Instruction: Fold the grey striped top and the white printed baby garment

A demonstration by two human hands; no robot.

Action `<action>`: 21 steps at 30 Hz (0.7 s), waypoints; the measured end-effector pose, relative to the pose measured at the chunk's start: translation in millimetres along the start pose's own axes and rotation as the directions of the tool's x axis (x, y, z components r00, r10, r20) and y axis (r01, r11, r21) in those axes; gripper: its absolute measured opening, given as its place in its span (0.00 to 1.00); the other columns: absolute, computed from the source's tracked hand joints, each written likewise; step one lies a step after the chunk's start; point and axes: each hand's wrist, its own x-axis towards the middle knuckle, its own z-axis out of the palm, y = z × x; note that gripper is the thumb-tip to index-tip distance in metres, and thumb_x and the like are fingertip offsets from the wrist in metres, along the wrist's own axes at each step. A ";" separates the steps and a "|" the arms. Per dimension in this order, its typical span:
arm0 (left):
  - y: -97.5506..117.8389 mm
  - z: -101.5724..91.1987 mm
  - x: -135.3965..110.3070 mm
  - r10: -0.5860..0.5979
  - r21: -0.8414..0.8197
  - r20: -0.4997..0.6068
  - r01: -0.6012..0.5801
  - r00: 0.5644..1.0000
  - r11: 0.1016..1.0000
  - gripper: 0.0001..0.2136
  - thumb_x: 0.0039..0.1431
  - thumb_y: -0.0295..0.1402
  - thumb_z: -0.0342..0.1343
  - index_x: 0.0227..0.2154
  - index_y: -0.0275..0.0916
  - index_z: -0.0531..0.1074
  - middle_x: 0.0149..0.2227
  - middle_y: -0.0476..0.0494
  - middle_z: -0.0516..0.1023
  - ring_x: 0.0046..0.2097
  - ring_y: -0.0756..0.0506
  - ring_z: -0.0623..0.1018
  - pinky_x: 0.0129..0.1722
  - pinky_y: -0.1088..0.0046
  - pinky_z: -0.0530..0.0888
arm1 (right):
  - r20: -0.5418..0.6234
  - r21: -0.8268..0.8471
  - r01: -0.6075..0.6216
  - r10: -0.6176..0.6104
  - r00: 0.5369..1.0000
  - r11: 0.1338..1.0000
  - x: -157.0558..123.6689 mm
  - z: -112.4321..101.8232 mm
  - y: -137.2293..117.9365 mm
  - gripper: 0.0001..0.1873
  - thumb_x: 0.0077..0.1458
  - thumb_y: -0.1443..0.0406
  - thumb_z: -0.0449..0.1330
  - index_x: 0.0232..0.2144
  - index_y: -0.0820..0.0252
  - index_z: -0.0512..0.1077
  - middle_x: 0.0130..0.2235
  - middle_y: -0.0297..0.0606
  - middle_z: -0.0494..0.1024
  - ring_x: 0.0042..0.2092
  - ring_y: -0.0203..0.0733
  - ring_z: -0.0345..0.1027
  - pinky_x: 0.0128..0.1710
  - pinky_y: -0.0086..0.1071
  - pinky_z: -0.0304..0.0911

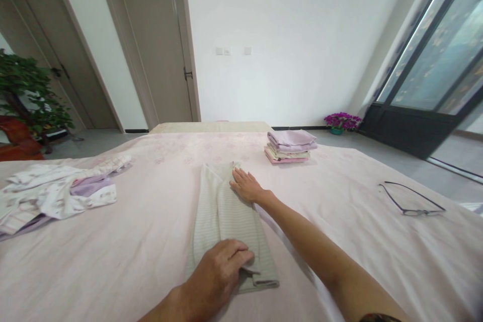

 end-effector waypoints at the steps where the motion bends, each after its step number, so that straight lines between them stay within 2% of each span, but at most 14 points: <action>1: -1.7 1.7 0.0 -0.031 0.023 -0.038 0.032 0.999 0.999 0.16 0.58 0.18 0.47 0.44 0.39 0.72 0.40 0.42 0.77 0.41 0.45 0.75 0.43 0.68 0.73 | -0.006 -0.008 0.036 -0.036 0.999 0.999 -7.8 0.3 -2.6 0.32 0.67 0.52 0.37 0.67 0.61 0.49 0.70 0.45 0.43 0.70 0.47 0.33 0.66 0.49 0.36; 4: -6.0 4.9 3.2 -0.105 0.030 -0.135 0.110 0.985 0.993 0.11 0.60 0.21 0.49 0.38 0.39 0.73 0.34 0.44 0.75 0.37 0.46 0.74 0.39 0.70 0.73 | -0.007 -0.004 0.146 -0.146 0.989 0.989 -28.4 2.3 -6.6 0.28 0.68 0.56 0.38 0.65 0.58 0.54 0.70 0.44 0.46 0.70 0.48 0.36 0.65 0.50 0.41; 7: -6.0 6.4 8.2 -0.132 -0.027 -0.183 0.129 0.974 0.991 0.10 0.61 0.22 0.50 0.40 0.39 0.73 0.35 0.44 0.75 0.38 0.46 0.75 0.40 0.71 0.72 | 0.000 0.046 0.175 -0.175 0.985 0.984 -37.6 1.8 -4.8 0.29 0.68 0.57 0.36 0.66 0.61 0.53 0.69 0.45 0.49 0.69 0.47 0.39 0.64 0.47 0.45; 10: -2.1 8.5 11.0 -0.060 -0.009 -0.141 0.059 0.988 0.998 0.09 0.61 0.23 0.51 0.39 0.40 0.73 0.35 0.44 0.75 0.38 0.47 0.74 0.39 0.72 0.71 | -0.024 0.075 0.123 -0.122 0.992 0.989 -37.0 -2.3 -2.2 0.31 0.67 0.55 0.36 0.66 0.66 0.52 0.68 0.47 0.51 0.69 0.45 0.41 0.65 0.42 0.44; 12: 0.8 9.9 11.1 0.003 0.035 -0.080 0.000 0.997 0.999 0.07 0.61 0.24 0.52 0.37 0.40 0.74 0.33 0.45 0.75 0.37 0.47 0.74 0.38 0.72 0.70 | -0.047 0.076 0.089 -0.086 0.995 0.993 -35.0 -5.7 -2.3 0.33 0.66 0.53 0.40 0.65 0.68 0.53 0.68 0.48 0.52 0.68 0.46 0.44 0.65 0.39 0.45; 14: 2.7 10.0 10.6 0.036 0.078 -0.016 -0.035 0.999 0.996 0.04 0.60 0.27 0.54 0.35 0.40 0.74 0.32 0.45 0.75 0.36 0.46 0.73 0.37 0.71 0.70 | -0.080 0.067 0.075 -0.070 0.994 0.995 -33.1 -8.6 -3.7 0.33 0.64 0.52 0.44 0.64 0.66 0.56 0.67 0.46 0.56 0.66 0.46 0.49 0.64 0.37 0.46; 17: 4.7 6.0 11.0 0.046 0.081 0.033 -0.049 0.998 0.996 0.04 0.62 0.32 0.54 0.35 0.40 0.74 0.32 0.45 0.75 0.36 0.46 0.73 0.38 0.70 0.70 | -0.133 0.056 0.044 -0.037 0.990 0.997 -27.6 -11.7 -6.0 0.27 0.65 0.55 0.44 0.61 0.60 0.61 0.64 0.42 0.62 0.63 0.43 0.55 0.62 0.35 0.49; 19: 6.0 1.4 12.5 0.060 0.054 0.018 -0.061 0.998 0.997 0.06 0.64 0.31 0.51 0.37 0.41 0.74 0.35 0.45 0.76 0.38 0.47 0.74 0.41 0.70 0.70 | -0.163 0.052 0.000 0.008 0.987 0.999 -19.9 -13.0 -6.0 0.26 0.65 0.57 0.44 0.61 0.61 0.60 0.65 0.44 0.61 0.64 0.45 0.54 0.62 0.38 0.48; 21: 6.3 -1.8 14.3 0.101 0.047 0.017 -0.102 0.995 0.994 0.09 0.65 0.34 0.50 0.42 0.41 0.73 0.41 0.42 0.77 0.45 0.44 0.75 0.48 0.65 0.70 | -0.188 0.041 -0.043 0.050 0.981 0.998 -8.8 -13.3 -4.8 0.29 0.64 0.55 0.45 0.62 0.63 0.58 0.67 0.49 0.55 0.67 0.48 0.47 0.64 0.43 0.43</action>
